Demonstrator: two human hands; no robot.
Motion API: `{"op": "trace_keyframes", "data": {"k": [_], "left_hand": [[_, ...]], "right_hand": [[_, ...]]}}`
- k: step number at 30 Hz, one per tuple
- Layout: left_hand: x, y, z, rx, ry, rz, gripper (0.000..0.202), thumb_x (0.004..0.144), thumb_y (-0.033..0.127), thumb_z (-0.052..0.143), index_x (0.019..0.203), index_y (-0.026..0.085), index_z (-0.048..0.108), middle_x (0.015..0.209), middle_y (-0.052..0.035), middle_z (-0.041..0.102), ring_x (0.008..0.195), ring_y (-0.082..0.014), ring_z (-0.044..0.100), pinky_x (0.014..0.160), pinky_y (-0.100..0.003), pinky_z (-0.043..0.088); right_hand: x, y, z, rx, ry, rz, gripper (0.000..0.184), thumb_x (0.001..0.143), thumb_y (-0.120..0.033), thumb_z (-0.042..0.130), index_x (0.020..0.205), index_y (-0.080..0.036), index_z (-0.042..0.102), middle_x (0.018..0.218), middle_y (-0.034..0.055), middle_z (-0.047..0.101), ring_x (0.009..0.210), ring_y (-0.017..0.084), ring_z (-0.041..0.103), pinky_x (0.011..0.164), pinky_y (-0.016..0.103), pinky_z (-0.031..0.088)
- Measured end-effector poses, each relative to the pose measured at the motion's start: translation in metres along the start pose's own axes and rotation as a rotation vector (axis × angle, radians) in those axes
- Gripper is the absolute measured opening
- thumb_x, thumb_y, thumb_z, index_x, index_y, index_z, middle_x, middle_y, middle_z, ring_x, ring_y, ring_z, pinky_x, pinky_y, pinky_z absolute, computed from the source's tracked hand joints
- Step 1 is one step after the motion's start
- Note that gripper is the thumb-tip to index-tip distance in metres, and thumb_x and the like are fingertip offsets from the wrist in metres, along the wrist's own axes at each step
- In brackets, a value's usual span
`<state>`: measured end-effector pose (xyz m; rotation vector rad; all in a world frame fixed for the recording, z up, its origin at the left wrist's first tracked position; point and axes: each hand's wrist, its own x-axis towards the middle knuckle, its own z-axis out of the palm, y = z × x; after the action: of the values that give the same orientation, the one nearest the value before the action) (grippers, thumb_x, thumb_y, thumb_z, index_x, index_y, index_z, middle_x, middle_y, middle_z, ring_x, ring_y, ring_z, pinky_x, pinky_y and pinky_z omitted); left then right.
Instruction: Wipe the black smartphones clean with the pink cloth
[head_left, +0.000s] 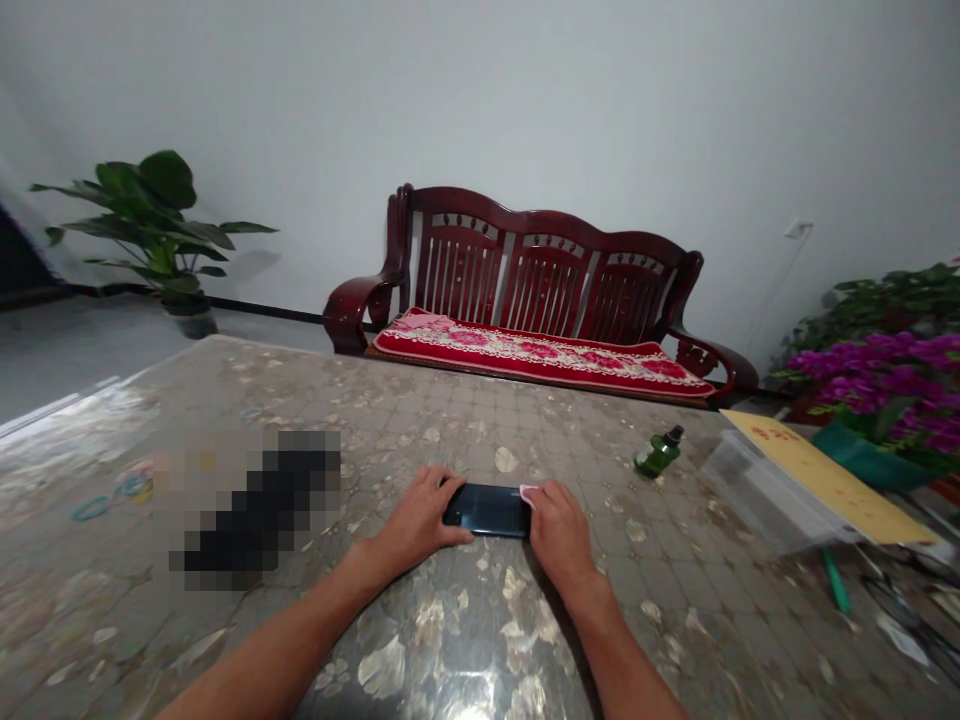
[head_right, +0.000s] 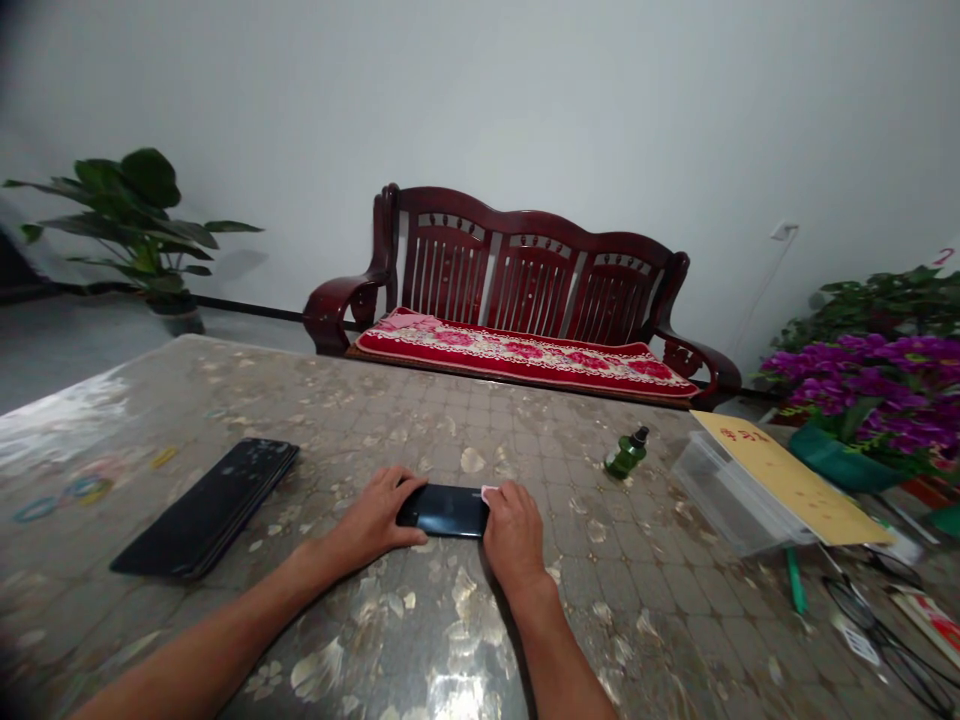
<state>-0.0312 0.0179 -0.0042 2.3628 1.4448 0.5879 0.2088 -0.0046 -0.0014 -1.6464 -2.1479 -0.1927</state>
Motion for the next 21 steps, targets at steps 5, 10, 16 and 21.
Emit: {"op": "trace_keyframes", "data": {"k": [5, 10, 16, 21], "left_hand": [[-0.004, 0.012, -0.002, 0.047, -0.012, -0.042, 0.061, 0.071, 0.045, 0.084, 0.122, 0.019, 0.062, 0.117, -0.0104, 0.058, 0.111, -0.0316, 0.053, 0.099, -0.041, 0.044], [-0.006, 0.015, 0.005, 0.076, 0.008, -0.057, 0.062, 0.070, 0.049, 0.084, 0.121, 0.021, 0.062, 0.117, -0.0099, 0.058, 0.111, -0.0314, 0.053, 0.098, -0.041, 0.044], [-0.006, 0.020, 0.011, 0.115, 0.013, -0.077, 0.065, 0.067, 0.055, 0.085, 0.117, 0.021, 0.063, 0.115, -0.0099, 0.059, 0.109, -0.0324, 0.052, 0.097, -0.042, 0.044], [-0.007, 0.023, 0.006, 0.128, -0.009, -0.082, 0.062, 0.069, 0.056, 0.083, 0.117, 0.022, 0.063, 0.115, -0.0096, 0.059, 0.109, -0.0326, 0.053, 0.097, -0.043, 0.044]], "right_hand": [[0.004, -0.020, 0.002, 0.068, -0.037, -0.133, 0.029, 0.092, -0.006, 0.052, 0.104, -0.023, 0.072, 0.094, 0.0054, 0.067, 0.091, 0.022, 0.058, 0.081, 0.031, 0.043], [0.008, -0.012, 0.001, 0.047, -0.022, -0.065, 0.031, 0.090, -0.005, 0.052, 0.104, -0.023, 0.073, 0.093, 0.0056, 0.067, 0.090, 0.022, 0.059, 0.080, 0.032, 0.043], [0.011, -0.022, 0.002, 0.081, -0.025, -0.124, 0.029, 0.092, -0.007, 0.052, 0.104, -0.023, 0.073, 0.094, 0.0058, 0.068, 0.091, 0.022, 0.059, 0.081, 0.032, 0.044], [0.008, -0.021, -0.002, 0.141, -0.050, -0.145, 0.032, 0.092, -0.006, 0.051, 0.105, -0.025, 0.073, 0.095, 0.0045, 0.068, 0.092, 0.020, 0.059, 0.082, 0.030, 0.044]]}}
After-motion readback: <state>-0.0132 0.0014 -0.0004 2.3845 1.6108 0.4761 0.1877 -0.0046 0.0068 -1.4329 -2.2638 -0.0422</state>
